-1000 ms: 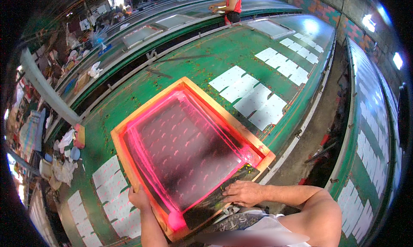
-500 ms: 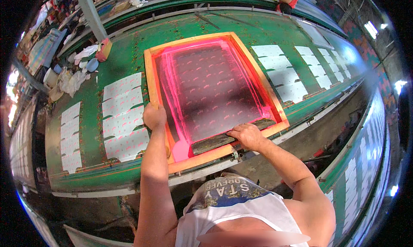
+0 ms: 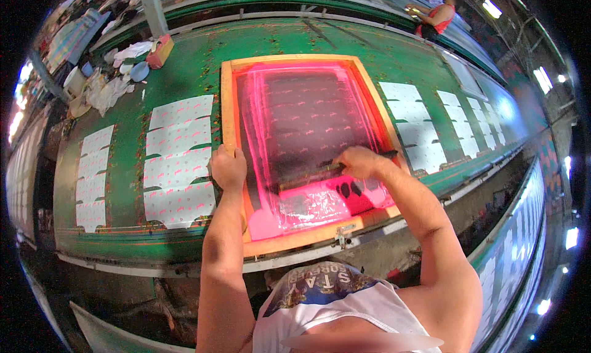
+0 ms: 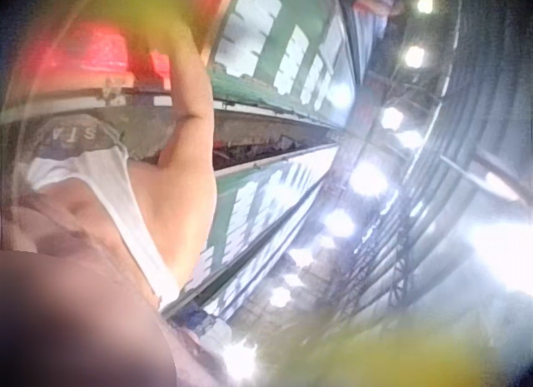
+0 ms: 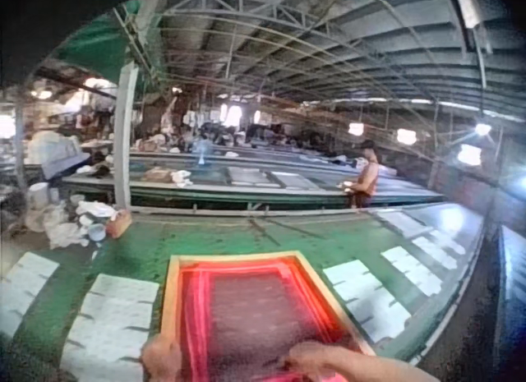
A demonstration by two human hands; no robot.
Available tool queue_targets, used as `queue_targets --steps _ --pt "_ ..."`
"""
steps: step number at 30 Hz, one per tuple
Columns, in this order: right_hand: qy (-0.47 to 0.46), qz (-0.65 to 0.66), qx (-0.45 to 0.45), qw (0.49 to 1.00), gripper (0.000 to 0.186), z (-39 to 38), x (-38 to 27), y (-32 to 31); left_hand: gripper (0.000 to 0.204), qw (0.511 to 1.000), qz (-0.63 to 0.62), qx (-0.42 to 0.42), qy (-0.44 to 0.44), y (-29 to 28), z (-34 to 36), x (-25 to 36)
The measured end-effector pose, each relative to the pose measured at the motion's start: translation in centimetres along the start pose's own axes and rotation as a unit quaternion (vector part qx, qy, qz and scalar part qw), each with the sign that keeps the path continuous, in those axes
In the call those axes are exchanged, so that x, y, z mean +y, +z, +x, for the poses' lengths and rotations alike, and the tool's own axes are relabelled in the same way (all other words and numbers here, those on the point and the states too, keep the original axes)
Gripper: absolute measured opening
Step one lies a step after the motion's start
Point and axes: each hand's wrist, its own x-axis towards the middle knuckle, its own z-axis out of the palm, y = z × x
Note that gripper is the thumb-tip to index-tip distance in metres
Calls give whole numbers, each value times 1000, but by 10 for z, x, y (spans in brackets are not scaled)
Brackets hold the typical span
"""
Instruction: The person repeatedly pulls a squeegee across a screen-printing frame to transfer pink ink onto white fabric pieces laid out on a green conveyor. They then walk to a workbench, set down the pink frame, pick up a yellow frame, and return to the conveyor to continue printing.
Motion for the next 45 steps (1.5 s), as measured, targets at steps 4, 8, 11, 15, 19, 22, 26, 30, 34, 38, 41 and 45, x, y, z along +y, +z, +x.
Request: queue_targets --steps 4,8,11,15,19,22,26,30,34,38,41,45 --pt "16 -33 85 996 30 69 48 -39 38 1000 22 8 3 0 1 4" --pt "82 -114 121 983 33 150 94 -80 41 999 27 -10 -16 0 3 8" --pt "29 -100 240 965 38 196 131 -100 49 998 54 -24 -33 1 4 7" --pt "56 -62 283 955 45 265 171 -112 62 992 97 -34 -76 2 0 5" --pt "45 -92 326 940 35 311 201 -123 61 989 109 -41 -86 3 0 4" --pt "50 -93 285 953 33 326 209 -130 58 994 86 -10 -70 3 -2 4" --pt "54 -128 235 962 35 324 203 -139 56 995 76 -2 -70 5 -3 0" --pt "1 -123 212 970 31 293 180 -129 52 996 71 0 -50 5 -2 -3" --pt "-35 -117 231 965 35 236 137 -92 42 999 37 0 -31 3 0 4" --pt "-31 -93 202 974 35 161 90 -58 30 1000 0 11 6 -2 1 14" --pt "-33 -82 209 974 34 109 51 -28 27 999 17 22 15 -3 4 14" --pt "-34 -56 209 976 41 38 3 17 30 999 4 28 25 2 4 4"
